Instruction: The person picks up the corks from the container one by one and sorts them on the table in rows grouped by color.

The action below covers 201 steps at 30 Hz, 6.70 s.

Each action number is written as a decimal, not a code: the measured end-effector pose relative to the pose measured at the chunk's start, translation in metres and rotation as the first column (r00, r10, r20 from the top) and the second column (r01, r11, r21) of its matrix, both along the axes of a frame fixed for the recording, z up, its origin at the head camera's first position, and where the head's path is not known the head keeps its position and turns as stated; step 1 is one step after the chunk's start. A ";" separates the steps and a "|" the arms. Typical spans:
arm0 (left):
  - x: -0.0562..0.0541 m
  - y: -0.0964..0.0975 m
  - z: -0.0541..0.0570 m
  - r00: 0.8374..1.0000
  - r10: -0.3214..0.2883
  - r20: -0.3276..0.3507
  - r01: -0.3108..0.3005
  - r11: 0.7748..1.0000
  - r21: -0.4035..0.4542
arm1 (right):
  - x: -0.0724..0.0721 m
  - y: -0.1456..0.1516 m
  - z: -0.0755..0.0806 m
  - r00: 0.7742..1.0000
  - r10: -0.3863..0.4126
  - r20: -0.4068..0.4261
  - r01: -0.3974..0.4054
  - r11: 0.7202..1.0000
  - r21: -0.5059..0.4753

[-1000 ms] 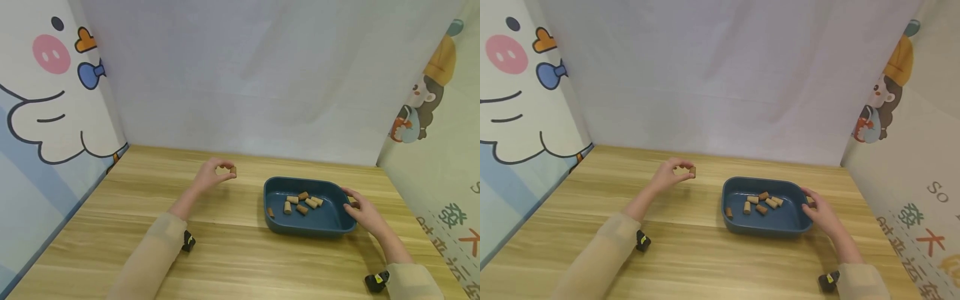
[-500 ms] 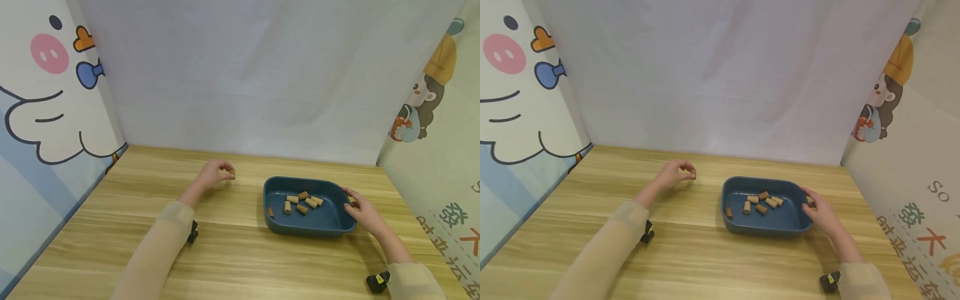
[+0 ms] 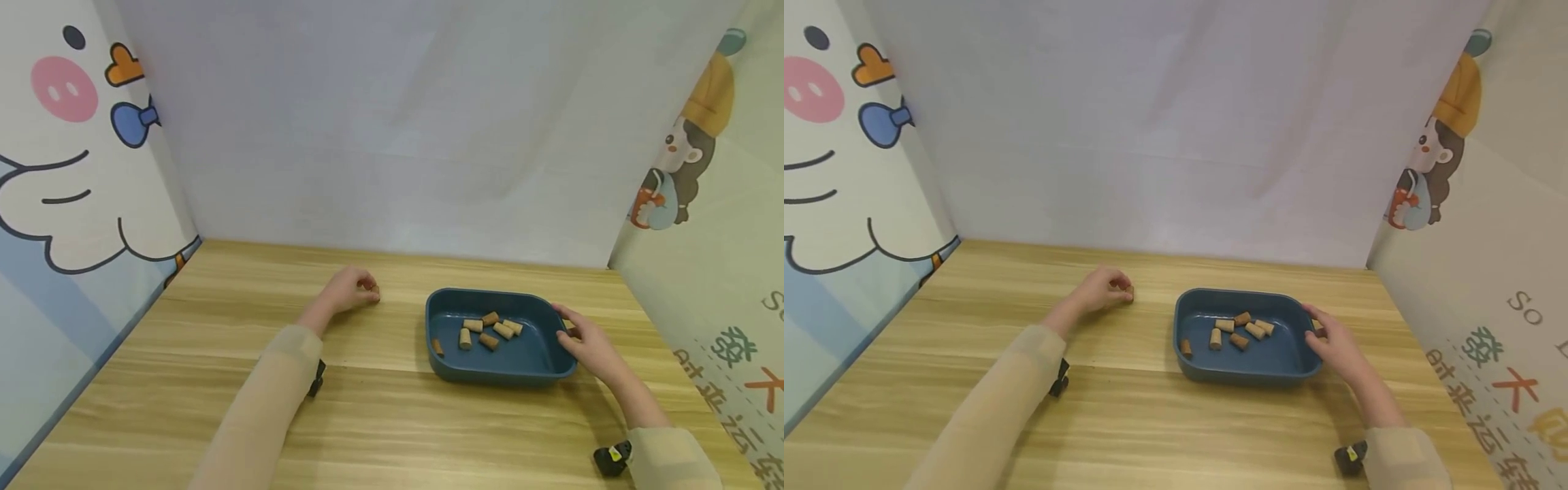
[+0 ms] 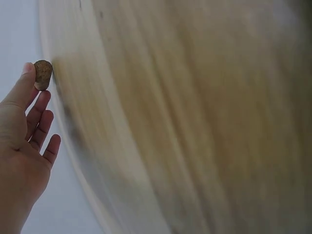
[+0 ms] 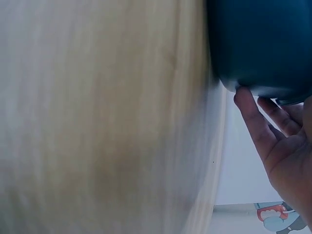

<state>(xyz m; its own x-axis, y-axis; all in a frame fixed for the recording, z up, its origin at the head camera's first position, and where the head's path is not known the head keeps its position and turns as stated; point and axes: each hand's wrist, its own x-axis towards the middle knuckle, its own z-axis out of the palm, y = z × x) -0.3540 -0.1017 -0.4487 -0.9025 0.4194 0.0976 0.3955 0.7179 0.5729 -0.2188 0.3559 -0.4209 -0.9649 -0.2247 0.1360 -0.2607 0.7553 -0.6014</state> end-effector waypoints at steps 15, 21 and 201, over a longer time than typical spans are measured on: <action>0.001 -0.004 -0.004 1.000 -0.020 0.013 0.020 1.000 0.010 | -0.004 0.001 -0.005 0.999 0.000 -0.036 -0.001 1.000 -0.016; 0.003 -0.005 -0.004 1.000 -0.020 0.004 0.020 1.000 -0.002 | -0.003 0.000 -0.006 1.000 -0.003 -0.031 0.003 1.000 -0.017; 0.080 0.044 0.051 0.970 -0.221 -0.096 0.240 0.927 0.287 | 0.001 -0.008 0.002 0.998 -0.012 0.059 0.011 1.000 0.017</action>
